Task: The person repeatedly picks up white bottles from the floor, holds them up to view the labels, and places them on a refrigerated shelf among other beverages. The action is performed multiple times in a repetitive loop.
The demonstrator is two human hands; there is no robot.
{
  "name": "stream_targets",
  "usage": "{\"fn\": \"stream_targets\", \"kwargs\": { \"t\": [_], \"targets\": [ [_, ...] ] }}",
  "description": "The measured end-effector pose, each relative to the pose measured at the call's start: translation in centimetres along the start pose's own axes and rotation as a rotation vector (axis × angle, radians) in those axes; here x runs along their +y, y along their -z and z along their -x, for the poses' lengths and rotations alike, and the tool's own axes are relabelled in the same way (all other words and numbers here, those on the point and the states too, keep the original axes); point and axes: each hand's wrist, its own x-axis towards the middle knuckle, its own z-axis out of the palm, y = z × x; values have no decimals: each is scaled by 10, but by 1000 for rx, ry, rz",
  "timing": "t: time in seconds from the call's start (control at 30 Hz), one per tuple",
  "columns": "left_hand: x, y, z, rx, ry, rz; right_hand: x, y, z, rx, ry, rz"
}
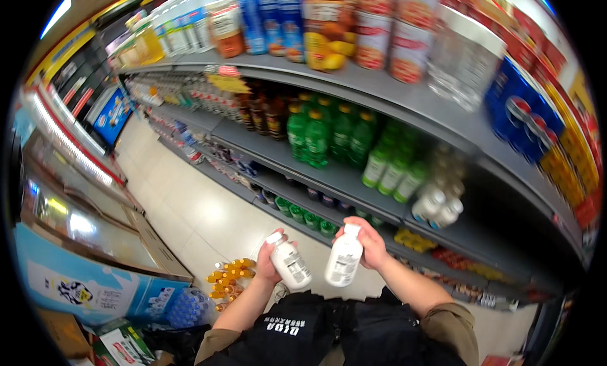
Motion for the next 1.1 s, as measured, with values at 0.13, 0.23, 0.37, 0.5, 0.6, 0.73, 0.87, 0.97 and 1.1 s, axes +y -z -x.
{"fn": "stream_targets", "kwargs": {
  "t": [0.13,0.23,0.37,0.5,0.6,0.73,0.87,0.97,1.1],
  "targets": [
    [-65,-80,4,-33,256,65,-31,32,73,190,21,-136],
    [-106,-111,5,-110,516,22,-50,47,113,361,-40,-335],
    [-135,-136,-11,-235,590,-155,-70,43,136,532,-26,-251],
    [-143,-148,-27,-335,811,-283,-79,32,143,631,-106,-405],
    [-150,-161,-16,-286,1010,-201,-63,44,156,647,-171,-578],
    [-157,-141,-5,-189,1117,-162,-49,41,170,646,-136,-606],
    [-157,-146,10,-86,1056,-227,-49,42,180,546,-167,-573],
    [-150,-156,19,-132,1038,-224,-44,49,186,499,-191,-519],
    [-142,-148,14,-322,1023,-176,-54,43,179,438,-241,-568]
  ]
}}
